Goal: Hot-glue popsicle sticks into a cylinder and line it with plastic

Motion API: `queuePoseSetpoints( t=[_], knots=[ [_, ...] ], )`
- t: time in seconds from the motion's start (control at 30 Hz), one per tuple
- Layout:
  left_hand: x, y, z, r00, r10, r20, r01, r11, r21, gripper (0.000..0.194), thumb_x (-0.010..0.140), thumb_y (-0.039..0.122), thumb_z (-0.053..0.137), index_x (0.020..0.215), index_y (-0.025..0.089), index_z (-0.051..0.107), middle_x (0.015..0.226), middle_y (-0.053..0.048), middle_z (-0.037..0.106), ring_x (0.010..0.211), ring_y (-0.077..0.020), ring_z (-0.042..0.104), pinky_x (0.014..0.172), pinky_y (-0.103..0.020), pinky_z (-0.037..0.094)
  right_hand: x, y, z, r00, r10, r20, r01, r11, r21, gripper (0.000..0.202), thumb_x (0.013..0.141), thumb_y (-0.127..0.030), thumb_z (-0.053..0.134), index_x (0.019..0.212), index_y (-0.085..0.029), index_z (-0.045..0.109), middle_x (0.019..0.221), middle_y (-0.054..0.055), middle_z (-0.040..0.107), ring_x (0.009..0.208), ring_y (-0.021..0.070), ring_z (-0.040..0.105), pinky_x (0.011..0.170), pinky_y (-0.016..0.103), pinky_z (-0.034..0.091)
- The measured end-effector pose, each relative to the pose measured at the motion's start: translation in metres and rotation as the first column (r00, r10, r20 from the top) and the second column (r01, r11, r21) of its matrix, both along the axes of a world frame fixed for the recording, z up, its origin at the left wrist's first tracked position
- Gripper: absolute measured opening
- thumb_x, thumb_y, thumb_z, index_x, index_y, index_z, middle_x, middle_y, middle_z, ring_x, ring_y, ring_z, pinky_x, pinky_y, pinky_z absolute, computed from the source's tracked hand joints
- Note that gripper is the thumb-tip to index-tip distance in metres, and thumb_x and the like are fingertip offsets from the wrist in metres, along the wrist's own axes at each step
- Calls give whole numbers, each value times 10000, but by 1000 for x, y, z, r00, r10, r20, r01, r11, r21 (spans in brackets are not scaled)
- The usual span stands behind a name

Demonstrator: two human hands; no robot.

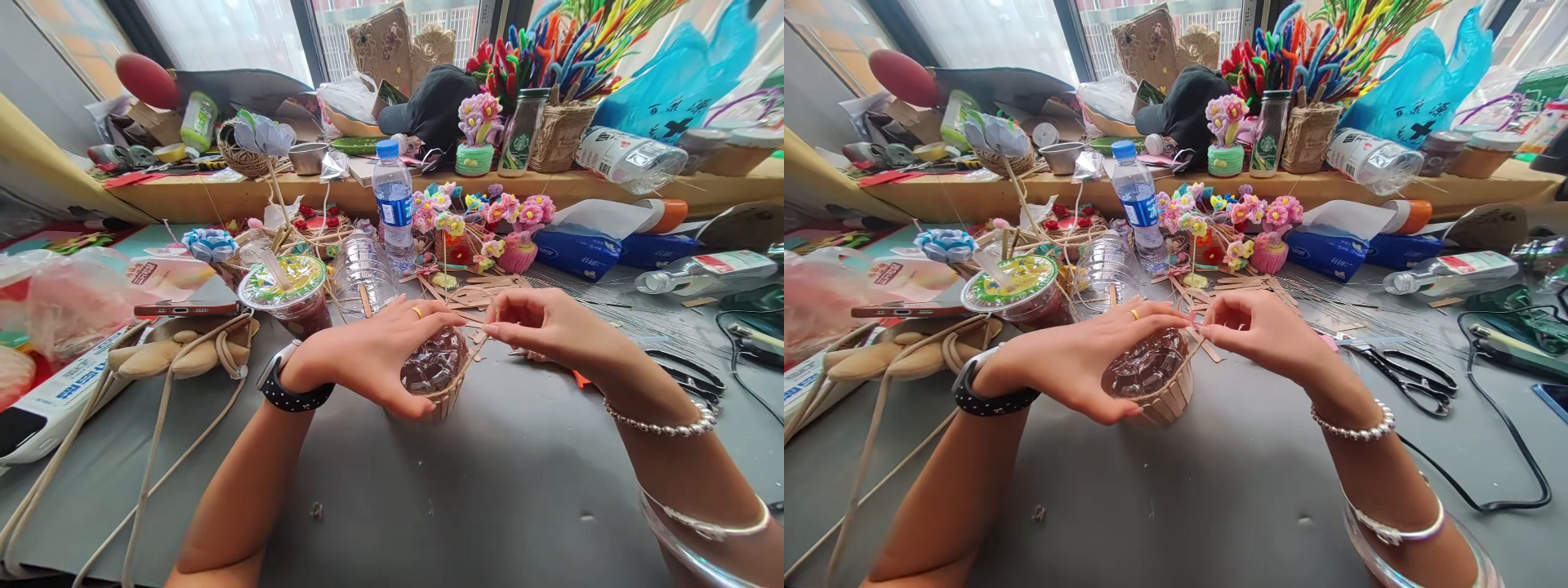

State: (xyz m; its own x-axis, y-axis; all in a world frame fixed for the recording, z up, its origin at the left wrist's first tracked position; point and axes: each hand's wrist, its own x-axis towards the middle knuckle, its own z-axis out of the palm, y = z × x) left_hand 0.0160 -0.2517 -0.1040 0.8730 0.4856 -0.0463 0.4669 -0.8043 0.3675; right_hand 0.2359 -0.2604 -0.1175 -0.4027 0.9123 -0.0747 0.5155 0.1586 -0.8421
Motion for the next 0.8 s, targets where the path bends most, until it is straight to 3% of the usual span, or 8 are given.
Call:
queuePoseSetpoints(
  t=[0.17,0.3,0.4,0.53,0.8],
  knots=[
    [10,0,0,984,137,113,-129,989,-79,626,688,513,573,1203,189,423,1178,-71,494,1083,-237,435,921,-347,339,-1,-2,2,982,-102,-157,93,994,-63,228,682,-408,585,710,-185,546,507,-54,470,396,39,355,344,187,242],
    [23,0,-6,922,242,301,-205,967,-149,341,774,439,515,975,171,579,995,-38,588,920,-163,533,820,-266,396,-1,-3,3,963,-109,-245,88,991,-98,218,672,-392,613,766,-199,573,539,-44,512,449,54,428,354,178,268],
    [29,-1,-11,885,275,376,-214,957,-196,235,797,363,508,870,167,615,933,-29,609,872,-144,553,789,-245,407,0,-5,4,956,-118,-269,95,991,-98,231,673,-390,617,802,-198,603,597,-19,557,537,81,500,386,180,314],
    [31,-3,-13,857,308,414,-227,946,-233,176,792,306,522,795,164,627,911,-24,610,861,-137,559,787,-240,410,0,-8,7,958,-124,-258,111,992,-66,217,673,-380,620,787,-195,625,620,-5,575,557,88,508,397,184,323],
    [34,-5,-12,838,349,420,-285,936,-209,228,750,359,571,841,155,613,839,-8,633,784,-134,558,693,-230,412,-10,-13,4,957,-98,-272,112,993,38,210,678,-373,617,760,-182,646,579,-28,545,452,45,400,396,187,304]
  ],
)
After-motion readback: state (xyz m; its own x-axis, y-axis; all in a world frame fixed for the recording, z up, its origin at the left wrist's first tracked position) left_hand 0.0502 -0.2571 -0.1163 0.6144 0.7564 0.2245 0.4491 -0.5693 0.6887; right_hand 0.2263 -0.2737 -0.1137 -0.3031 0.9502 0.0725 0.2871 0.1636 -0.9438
